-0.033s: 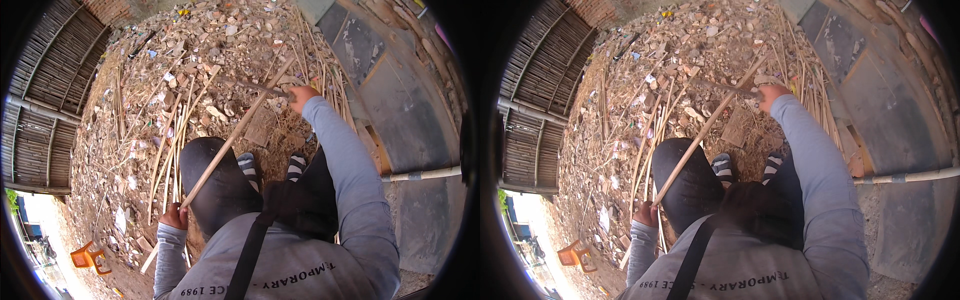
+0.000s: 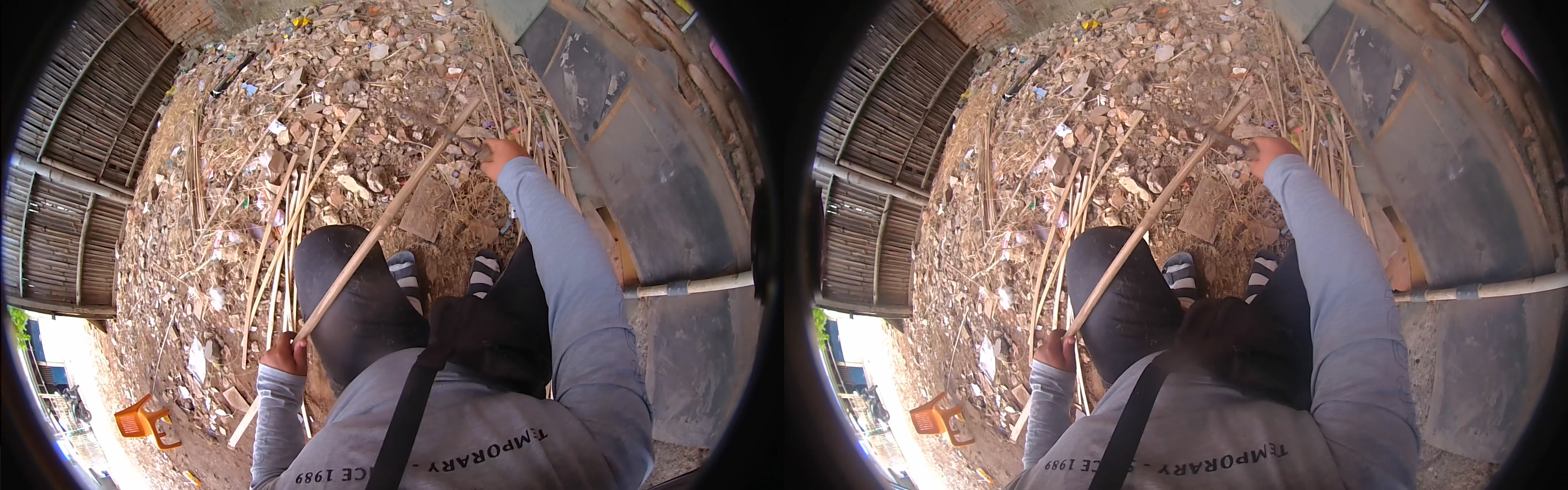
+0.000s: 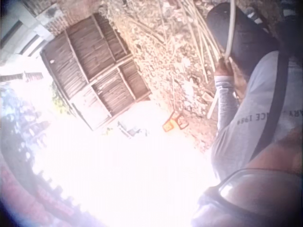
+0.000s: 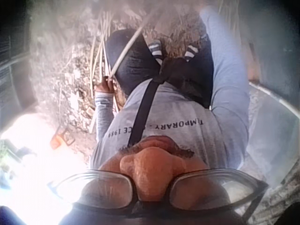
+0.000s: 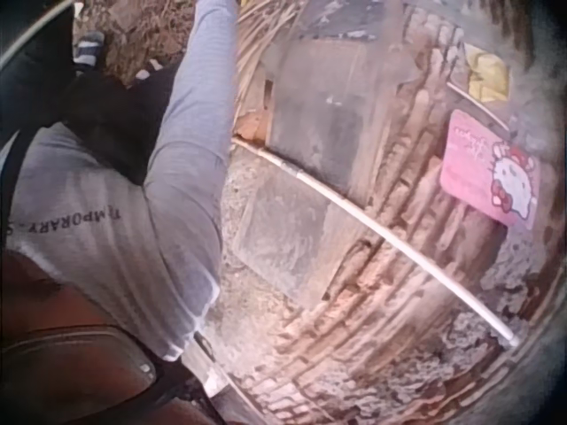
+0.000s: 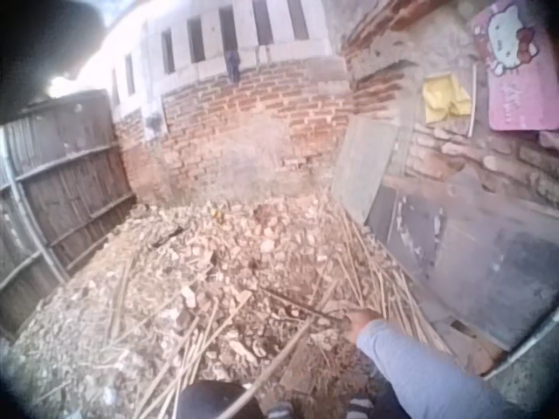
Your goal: The person shaves a long bamboo strip using a knife, repeatedly pulling the blade along the length of the material to smooth it while sitting on the ground.
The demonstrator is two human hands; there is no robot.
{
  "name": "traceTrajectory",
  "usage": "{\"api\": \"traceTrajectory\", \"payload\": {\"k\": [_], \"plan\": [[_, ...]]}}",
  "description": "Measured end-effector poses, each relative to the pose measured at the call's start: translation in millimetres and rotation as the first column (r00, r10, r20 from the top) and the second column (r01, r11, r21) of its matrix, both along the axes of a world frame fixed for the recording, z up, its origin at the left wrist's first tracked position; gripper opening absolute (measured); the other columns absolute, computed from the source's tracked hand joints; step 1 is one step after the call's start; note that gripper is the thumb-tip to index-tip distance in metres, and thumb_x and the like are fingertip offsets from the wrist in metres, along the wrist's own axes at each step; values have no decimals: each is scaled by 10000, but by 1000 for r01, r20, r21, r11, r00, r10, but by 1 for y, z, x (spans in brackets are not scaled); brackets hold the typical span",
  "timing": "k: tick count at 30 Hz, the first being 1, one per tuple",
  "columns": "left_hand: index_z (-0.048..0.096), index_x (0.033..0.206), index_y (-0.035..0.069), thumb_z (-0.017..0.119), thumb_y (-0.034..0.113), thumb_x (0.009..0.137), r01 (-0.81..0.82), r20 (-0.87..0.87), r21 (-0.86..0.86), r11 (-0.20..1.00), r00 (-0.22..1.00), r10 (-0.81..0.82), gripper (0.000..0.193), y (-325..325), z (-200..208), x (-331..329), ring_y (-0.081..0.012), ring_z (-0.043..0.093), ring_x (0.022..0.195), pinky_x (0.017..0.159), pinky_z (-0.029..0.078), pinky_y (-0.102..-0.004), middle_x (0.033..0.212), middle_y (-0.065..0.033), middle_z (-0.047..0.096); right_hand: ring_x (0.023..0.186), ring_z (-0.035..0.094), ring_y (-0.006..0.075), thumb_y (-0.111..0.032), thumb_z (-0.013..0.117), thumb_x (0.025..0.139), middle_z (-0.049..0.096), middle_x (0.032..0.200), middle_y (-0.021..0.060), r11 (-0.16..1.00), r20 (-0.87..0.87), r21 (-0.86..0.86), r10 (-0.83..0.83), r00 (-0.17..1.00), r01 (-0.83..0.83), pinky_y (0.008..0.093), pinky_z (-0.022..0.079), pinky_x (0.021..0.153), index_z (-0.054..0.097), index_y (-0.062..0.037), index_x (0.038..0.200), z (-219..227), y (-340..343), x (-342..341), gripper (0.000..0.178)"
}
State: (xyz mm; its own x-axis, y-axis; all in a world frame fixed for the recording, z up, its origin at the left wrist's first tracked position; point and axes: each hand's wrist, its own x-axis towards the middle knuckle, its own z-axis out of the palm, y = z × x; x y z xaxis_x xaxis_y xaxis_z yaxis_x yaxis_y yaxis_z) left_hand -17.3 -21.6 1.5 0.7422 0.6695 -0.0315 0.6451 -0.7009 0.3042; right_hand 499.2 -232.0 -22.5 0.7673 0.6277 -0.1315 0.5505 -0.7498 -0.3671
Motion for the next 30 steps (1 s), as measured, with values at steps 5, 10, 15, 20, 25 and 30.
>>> {"api": "traceTrajectory", "payload": {"k": [5, 10, 15, 20, 25, 30], "plan": [[592, 977, 47, 517, 314, 936, 16, 22, -39, 999, 1000, -15, 280, 1, 4, 0, -450, 598, 609, 519, 438, -513, 614, -222, 586, 890, 651, 350, -228, 693, 738, 684, 961, 179, 966, 47, 55, -256, 966, 253, 379, 523, 813, 630, -122, 1183, 4, -14, 7, 461], [583, 940, 38, 448, 361, 966, 39, 39, -76, 996, 999, -36, 351, -2, -3, 1, -469, 571, 595, 514, 407, -521, 613, -243, 557, 789, 647, 347, -224, 697, 728, 657, 805, 152, 988, 60, 120, 89, 994, -96, 437, 508, 711, 639, -94, 944, 40, 5, -29, 259], [576, 899, 38, 424, 374, 976, 38, 56, -104, 994, 998, -32, 377, 1, -4, -1, -475, 557, 588, 513, 394, -524, 606, -247, 540, 747, 631, 359, -204, 697, 707, 637, 747, 132, 921, 214, 26, 374, 902, -388, 464, 486, 662, 601, -95, 848, 36, 16, -43, 203], [607, 942, 30, 527, 332, 943, 45, 9, -119, 992, 999, -44, 312, 5, 2, 3, -430, 597, 575, 517, 449, -504, 590, -209, 581, 791, 650, 349, -210, 684, 729, 666, 815, 144, 998, 97, 65, -30, 995, 24, 444, 516, 730, 641, -92, 938, 28, 10, -19, 244], [607, 945, 35, 530, 336, 940, 63, 32, -81, 995, 998, -60, 311, 7, 2, 2, -430, 596, 563, 510, 448, -506, 578, -205, 579, 843, 656, 348, -240, 694, 739, 685, 898, 160, 994, 133, 77, -82, 988, 72, 424, 532, 774, 658, -113, 1082, 40, -2, -19, 368], [598, 922, 42, 478, 364, 956, 48, -7, -105, 993, 999, -49, 345, 6, -2, 2, -459, 575, 598, 524, 426, -512, 606, -232, 555, 838, 655, 332, -251, 690, 748, 685, 859, 148, 942, 154, -122, 330, 931, -314, 433, 523, 769, 664, -122, 1041, 61, 2, -40, 322]]}}
